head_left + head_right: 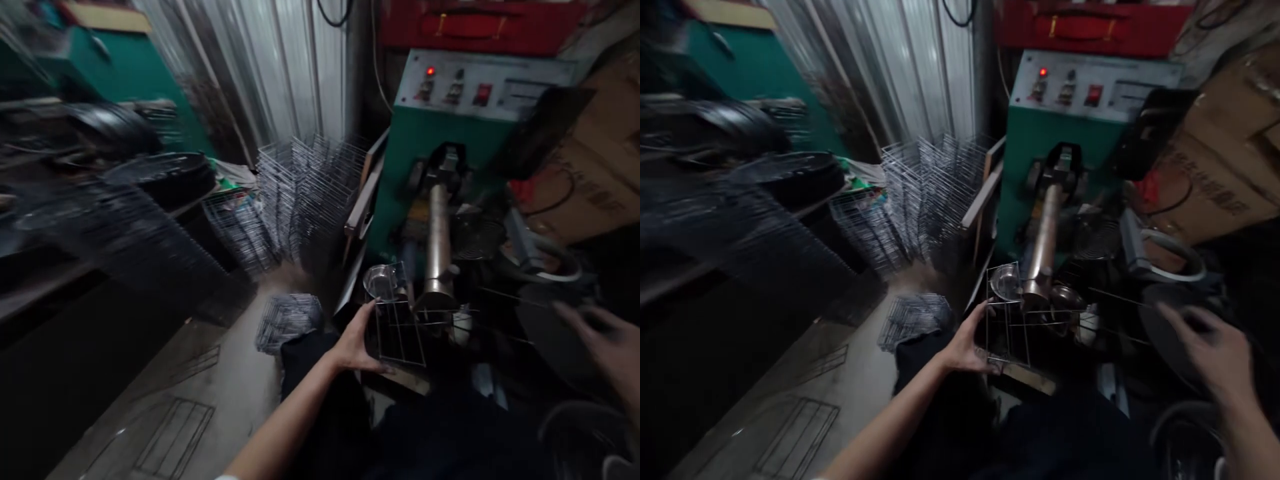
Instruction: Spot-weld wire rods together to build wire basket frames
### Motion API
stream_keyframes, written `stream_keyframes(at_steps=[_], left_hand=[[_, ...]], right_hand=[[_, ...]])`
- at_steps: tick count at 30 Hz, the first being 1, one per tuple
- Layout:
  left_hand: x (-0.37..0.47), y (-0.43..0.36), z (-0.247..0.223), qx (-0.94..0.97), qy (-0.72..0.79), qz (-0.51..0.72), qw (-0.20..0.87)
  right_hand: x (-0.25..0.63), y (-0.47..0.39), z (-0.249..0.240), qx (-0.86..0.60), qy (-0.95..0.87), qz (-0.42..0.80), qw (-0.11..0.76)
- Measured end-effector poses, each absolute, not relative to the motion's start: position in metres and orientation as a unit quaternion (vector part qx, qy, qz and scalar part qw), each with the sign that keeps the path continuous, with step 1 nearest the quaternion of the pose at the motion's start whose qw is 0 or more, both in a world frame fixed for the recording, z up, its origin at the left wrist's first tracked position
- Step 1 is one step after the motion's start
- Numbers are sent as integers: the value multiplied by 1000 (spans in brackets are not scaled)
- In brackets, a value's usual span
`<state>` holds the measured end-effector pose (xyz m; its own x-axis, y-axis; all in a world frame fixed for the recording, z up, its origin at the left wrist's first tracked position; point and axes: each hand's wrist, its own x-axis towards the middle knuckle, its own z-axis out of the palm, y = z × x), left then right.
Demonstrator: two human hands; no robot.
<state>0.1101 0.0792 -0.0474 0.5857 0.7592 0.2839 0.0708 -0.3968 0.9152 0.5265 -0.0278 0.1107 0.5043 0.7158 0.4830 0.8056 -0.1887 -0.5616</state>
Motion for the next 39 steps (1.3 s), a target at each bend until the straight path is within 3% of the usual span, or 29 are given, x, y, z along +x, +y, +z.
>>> stream_keyframes(at_steps=[4, 14, 39], left_hand=[[110, 81, -39, 773, 272, 346, 457], [98, 46, -40, 752, 301, 316, 494], [102, 26, -60, 751, 271, 367, 477]], right_hand=[[509, 2, 90, -740, -561, -11, 371], [460, 16, 50, -657, -543, 285, 439], [446, 22, 25, -673, -524, 280, 441]])
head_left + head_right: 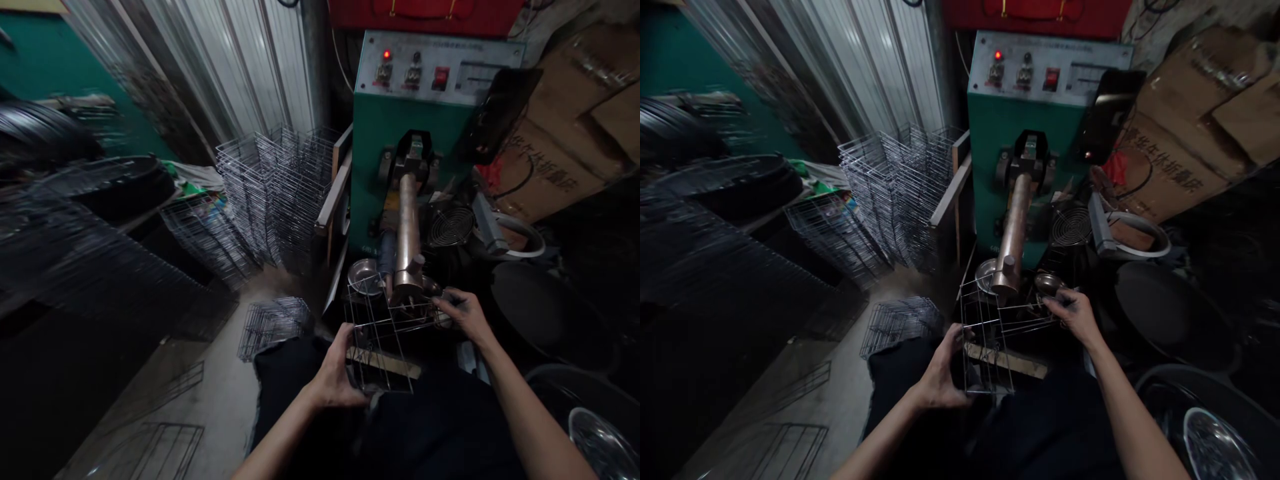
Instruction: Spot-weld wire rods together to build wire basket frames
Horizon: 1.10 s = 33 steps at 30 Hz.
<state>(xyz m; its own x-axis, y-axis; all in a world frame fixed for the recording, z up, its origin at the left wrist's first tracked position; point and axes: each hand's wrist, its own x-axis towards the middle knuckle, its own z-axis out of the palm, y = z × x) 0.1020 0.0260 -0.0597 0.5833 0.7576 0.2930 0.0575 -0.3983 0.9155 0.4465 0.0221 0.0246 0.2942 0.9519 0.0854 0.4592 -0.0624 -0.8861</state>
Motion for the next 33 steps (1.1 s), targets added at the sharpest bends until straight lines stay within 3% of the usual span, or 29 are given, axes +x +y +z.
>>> stream_keyframes(at_steps=[24, 33], left_hand=[[108, 35, -54, 756, 265, 362, 476], [111, 39, -35, 759, 260, 385, 455]], right_hand=[[449, 27, 30, -662, -540, 265, 448], [465, 24, 4, -678, -504, 260, 468]])
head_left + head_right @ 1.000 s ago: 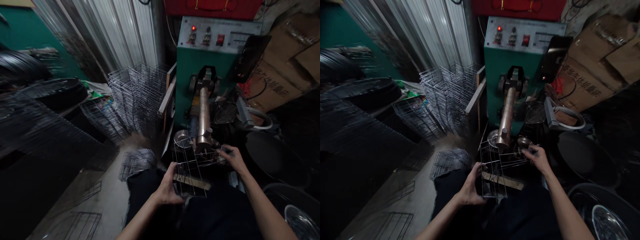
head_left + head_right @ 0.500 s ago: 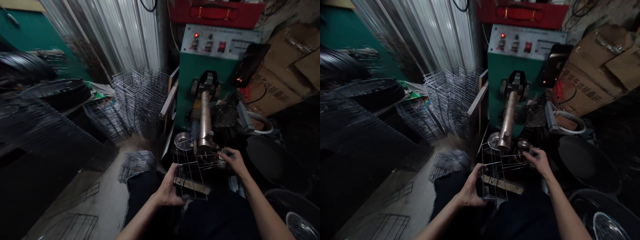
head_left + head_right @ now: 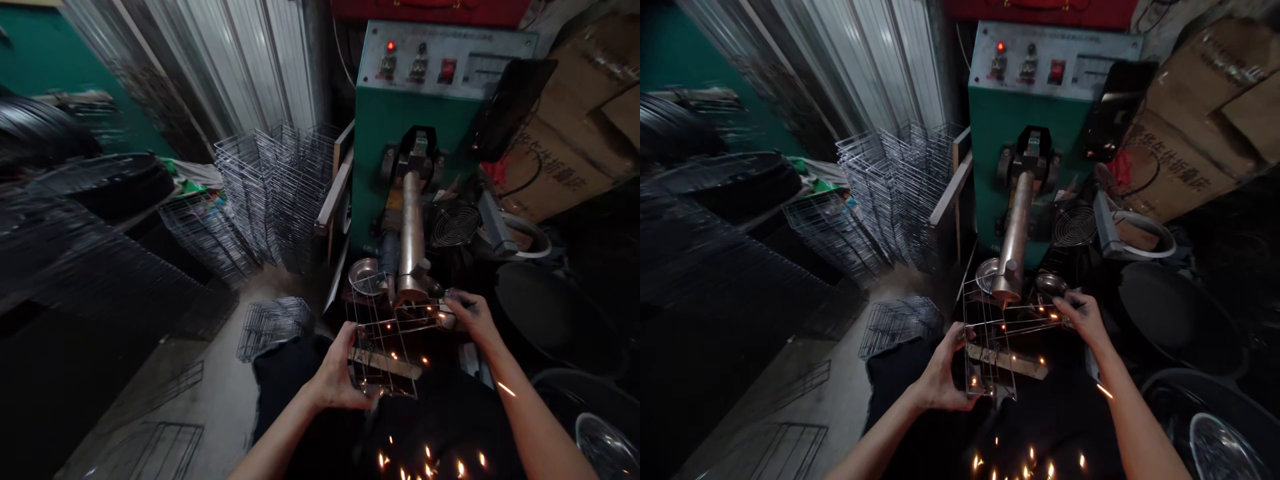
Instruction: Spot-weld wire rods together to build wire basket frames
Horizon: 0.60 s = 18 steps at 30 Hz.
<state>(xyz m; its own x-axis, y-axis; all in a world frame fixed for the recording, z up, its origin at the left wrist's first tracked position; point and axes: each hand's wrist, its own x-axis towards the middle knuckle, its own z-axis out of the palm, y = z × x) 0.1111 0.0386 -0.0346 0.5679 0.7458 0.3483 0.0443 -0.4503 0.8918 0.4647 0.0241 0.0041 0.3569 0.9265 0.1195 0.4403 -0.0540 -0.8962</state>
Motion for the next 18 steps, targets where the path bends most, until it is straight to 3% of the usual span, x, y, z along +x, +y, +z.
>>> stream_keyframes(at_steps=[14, 18], left_hand=[[107, 41, -40, 753, 274, 360, 478], [105, 41, -35, 753, 296, 340, 480]], right_hand=[[470, 30, 0, -661, -510, 272, 479], [471, 24, 2, -658, -487, 327, 471]])
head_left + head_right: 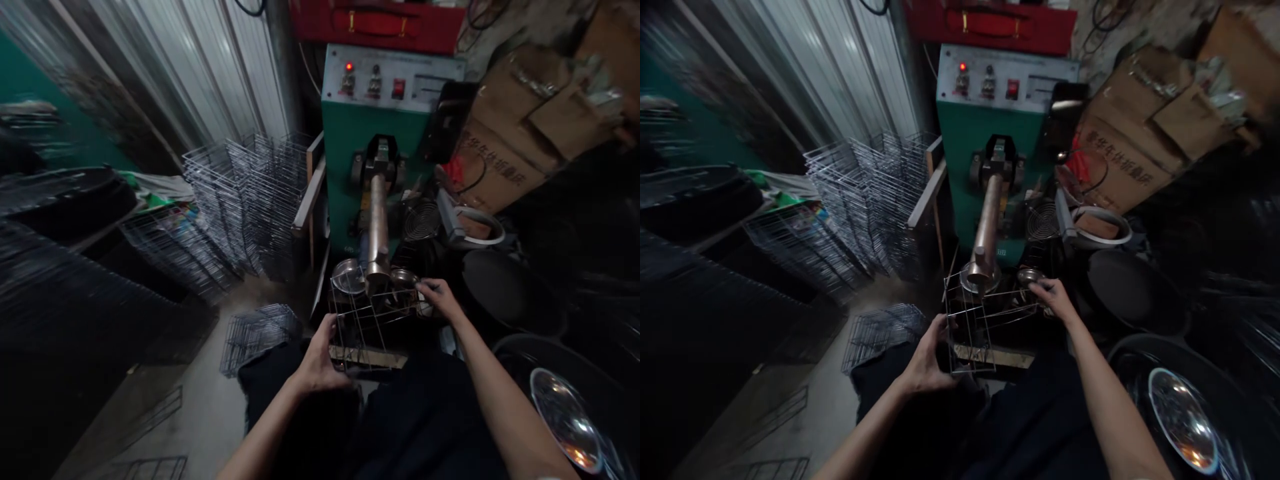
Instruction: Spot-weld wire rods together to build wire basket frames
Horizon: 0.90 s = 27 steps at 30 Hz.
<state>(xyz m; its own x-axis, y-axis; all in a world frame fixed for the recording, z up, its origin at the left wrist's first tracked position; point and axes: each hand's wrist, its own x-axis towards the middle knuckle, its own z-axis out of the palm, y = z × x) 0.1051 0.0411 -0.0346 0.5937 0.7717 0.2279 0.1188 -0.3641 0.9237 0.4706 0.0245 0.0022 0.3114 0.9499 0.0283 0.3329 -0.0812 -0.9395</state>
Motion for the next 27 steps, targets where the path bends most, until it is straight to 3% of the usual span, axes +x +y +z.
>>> stream_keyframes(at_steps=[20, 27], left_hand=[[105, 39, -23, 747, 279, 337, 501], [82, 2, 0, 694, 311, 351, 546]], right_hand=[[473, 10, -6, -650, -453, 347, 502], [477, -28, 11, -632, -521, 361, 447]])
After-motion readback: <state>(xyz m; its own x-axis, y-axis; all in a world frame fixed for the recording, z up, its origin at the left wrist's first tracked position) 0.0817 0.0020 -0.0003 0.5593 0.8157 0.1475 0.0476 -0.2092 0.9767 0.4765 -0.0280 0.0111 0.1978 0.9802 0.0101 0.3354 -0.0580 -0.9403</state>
